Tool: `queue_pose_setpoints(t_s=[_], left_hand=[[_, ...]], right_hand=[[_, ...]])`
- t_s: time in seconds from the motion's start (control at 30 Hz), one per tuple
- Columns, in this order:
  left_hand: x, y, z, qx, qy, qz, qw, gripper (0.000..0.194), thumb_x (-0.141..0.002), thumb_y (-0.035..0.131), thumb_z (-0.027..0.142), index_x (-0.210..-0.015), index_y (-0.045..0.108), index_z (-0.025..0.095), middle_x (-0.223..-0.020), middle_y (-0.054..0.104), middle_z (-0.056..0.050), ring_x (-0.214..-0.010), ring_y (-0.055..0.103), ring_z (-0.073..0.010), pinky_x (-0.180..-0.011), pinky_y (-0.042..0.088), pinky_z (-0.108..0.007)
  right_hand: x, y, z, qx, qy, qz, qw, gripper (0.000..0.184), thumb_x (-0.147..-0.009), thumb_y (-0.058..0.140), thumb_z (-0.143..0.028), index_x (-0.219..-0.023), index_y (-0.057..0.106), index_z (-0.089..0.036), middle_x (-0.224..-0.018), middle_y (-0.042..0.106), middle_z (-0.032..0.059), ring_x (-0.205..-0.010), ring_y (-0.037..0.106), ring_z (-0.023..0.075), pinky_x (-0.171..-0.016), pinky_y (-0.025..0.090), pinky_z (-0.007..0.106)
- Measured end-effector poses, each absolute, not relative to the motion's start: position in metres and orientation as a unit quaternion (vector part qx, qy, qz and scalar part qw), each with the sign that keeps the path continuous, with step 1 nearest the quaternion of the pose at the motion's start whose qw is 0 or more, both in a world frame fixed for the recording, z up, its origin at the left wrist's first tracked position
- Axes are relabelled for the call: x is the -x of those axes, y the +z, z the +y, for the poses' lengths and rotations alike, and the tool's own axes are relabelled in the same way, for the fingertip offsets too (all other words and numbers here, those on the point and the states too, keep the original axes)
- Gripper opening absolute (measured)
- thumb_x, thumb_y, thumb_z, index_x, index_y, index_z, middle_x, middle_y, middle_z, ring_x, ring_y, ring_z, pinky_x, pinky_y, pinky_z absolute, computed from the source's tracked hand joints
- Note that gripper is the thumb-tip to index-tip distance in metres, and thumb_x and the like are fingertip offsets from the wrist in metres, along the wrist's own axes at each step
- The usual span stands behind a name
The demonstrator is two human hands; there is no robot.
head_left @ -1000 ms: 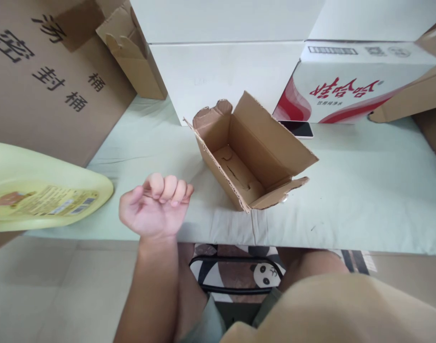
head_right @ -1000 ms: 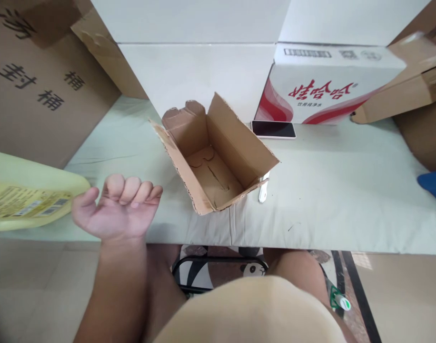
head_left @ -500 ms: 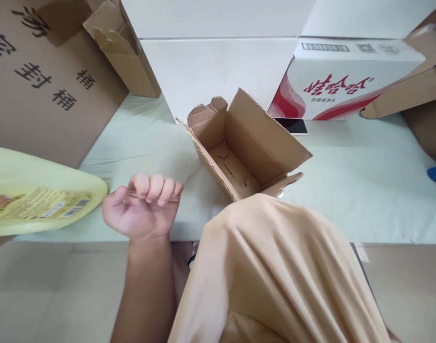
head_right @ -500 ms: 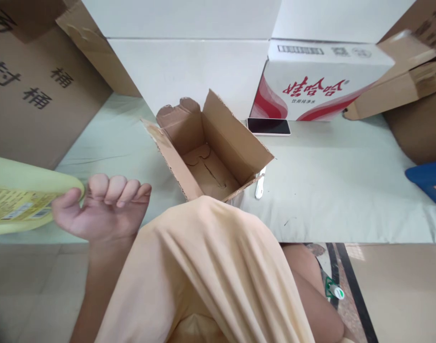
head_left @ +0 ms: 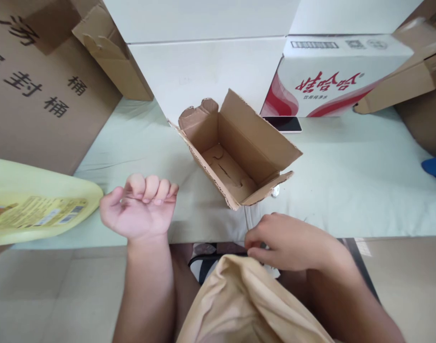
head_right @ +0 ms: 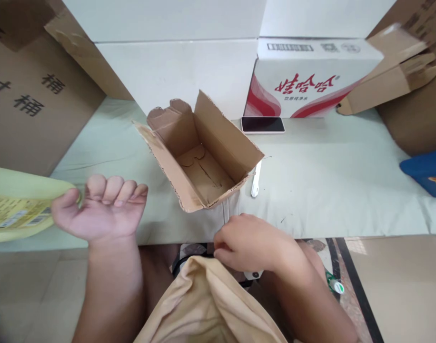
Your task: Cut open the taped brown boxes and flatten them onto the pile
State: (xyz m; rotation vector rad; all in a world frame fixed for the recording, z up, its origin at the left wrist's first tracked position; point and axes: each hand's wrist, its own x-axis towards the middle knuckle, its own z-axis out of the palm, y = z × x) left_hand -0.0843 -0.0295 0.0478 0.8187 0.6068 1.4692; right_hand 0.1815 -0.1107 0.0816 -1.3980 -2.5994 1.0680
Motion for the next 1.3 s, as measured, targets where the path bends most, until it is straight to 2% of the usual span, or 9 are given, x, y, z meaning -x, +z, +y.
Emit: queue_pose_setpoints(t_s=[0.13, 0.23, 0.3, 0.4, 0.6, 0.73, 0.9, 1.13, 1.3], left_hand=[[0.082, 0.047, -0.028, -0.352, 0.638, 0.284, 0.623, 0.062, -0.074, 0.072, 0.049, -0.058, 0.02, 0.019, -0.054, 0.014, 0.007, -0.045, 0.024, -0.0083, -0.052, 0.036, -0.029], [0.078, 0.045, -0.026, -0.348, 0.64, 0.291, 0.62, 0.061, -0.072, 0.072, 0.049, -0.057, 0.021, 0.019, -0.053, 0.014, 0.007, -0.044, 0.024, -0.008, -0.052, 0.037, -0.028], [0.075, 0.045, -0.026, -0.348, 0.636, 0.292, 0.624, 0.061, -0.07, 0.073, 0.049, -0.056, 0.022, 0.019, -0.052, 0.015, 0.007, -0.043, 0.024, -0.0077, -0.051, 0.036, -0.028], [0.074, 0.044, -0.026, -0.35, 0.63, 0.294, 0.628, 0.059, -0.07, 0.074, 0.048, -0.056, 0.025, 0.019, -0.052, 0.017, 0.007, -0.043, 0.024, -0.0076, -0.051, 0.037, -0.027], [0.078, 0.04, -0.022, -0.331, 0.645, 0.316, 0.612, 0.046, -0.067, 0.073, 0.045, -0.055, 0.037, 0.02, -0.051, 0.027, 0.006, -0.045, 0.034, -0.0098, -0.052, 0.04, -0.027], [0.072, 0.03, -0.016, -0.322, 0.722, 0.378, 0.482, 0.024, -0.064, 0.076, 0.039, -0.071, 0.065, 0.019, -0.067, 0.058, 0.0, -0.064, 0.058, -0.0143, -0.06, 0.047, -0.026], [0.063, 0.022, -0.017, -0.398, 0.72, 0.376, 0.427, 0.041, -0.069, 0.086, 0.048, -0.097, 0.081, 0.018, -0.104, 0.077, -0.007, -0.097, 0.069, -0.0191, -0.087, 0.055, -0.028], [0.073, 0.009, -0.017, -0.558, 0.659, 0.361, 0.353, 0.034, -0.088, 0.074, 0.056, -0.101, 0.082, 0.025, -0.113, 0.078, -0.007, -0.116, 0.07, -0.0247, -0.107, 0.053, -0.039], [0.078, 0.006, -0.023, -0.595, 0.598, 0.433, 0.317, 0.044, -0.095, 0.062, 0.064, -0.092, 0.077, 0.024, -0.113, 0.075, -0.008, -0.111, 0.069, -0.0239, -0.099, 0.055, -0.037]], right_hand=[[-0.204, 0.1, -0.114, 0.393, 0.434, -0.802, 0.118, 0.017, -0.094, 0.058, -0.011, -0.084, 0.067, -0.021, -0.071, 0.07, -0.0037, -0.061, 0.06, 0.0096, -0.06, 0.045, 0.022], [-0.213, 0.105, -0.117, 0.403, 0.34, -0.775, 0.347, 0.013, -0.094, 0.058, -0.01, -0.088, 0.06, -0.022, -0.08, 0.069, -0.0016, -0.064, 0.061, 0.0101, -0.062, 0.049, 0.023], [-0.213, 0.101, -0.117, 0.458, 0.248, -0.741, 0.424, 0.019, -0.09, 0.058, -0.006, -0.097, 0.061, -0.023, -0.106, 0.072, 0.0038, -0.064, 0.061, 0.0094, -0.06, 0.05, 0.025], [-0.207, 0.09, -0.11, 0.527, 0.181, -0.736, 0.385, 0.041, -0.086, 0.055, -0.002, -0.119, 0.063, -0.025, -0.136, 0.066, 0.009, -0.066, 0.062, 0.0088, -0.056, 0.048, 0.025], [-0.204, 0.077, -0.096, 0.516, 0.11, -0.724, 0.444, 0.022, -0.076, 0.052, -0.002, -0.076, 0.061, -0.022, -0.078, 0.064, 0.0013, -0.062, 0.056, 0.0123, -0.055, 0.042, 0.027], [-0.207, 0.081, -0.098, 0.437, 0.171, -0.705, 0.531, 0.022, -0.071, 0.051, -0.001, -0.07, 0.058, -0.022, -0.071, 0.058, 0.0005, -0.06, 0.054, 0.013, -0.054, 0.043, 0.028], [-0.205, 0.078, -0.097, 0.41, 0.195, -0.715, 0.532, 0.023, -0.071, 0.052, 0.0, -0.069, 0.055, -0.022, -0.068, 0.055, 0.0002, -0.059, 0.053, 0.0132, -0.052, 0.041, 0.028], [-0.195, 0.036, -0.079, 0.49, 0.136, -0.645, 0.571, 0.049, -0.08, 0.071, -0.012, -0.123, 0.06, -0.031, -0.133, 0.057, 0.0067, -0.074, 0.055, 0.0132, -0.064, 0.051, 0.032], [-0.193, 0.016, -0.073, 0.562, 0.149, -0.562, 0.589, 0.066, -0.079, 0.079, -0.03, -0.138, 0.049, -0.035, -0.148, 0.045, 0.0085, -0.129, 0.052, 0.0292, -0.099, 0.051, 0.046]])
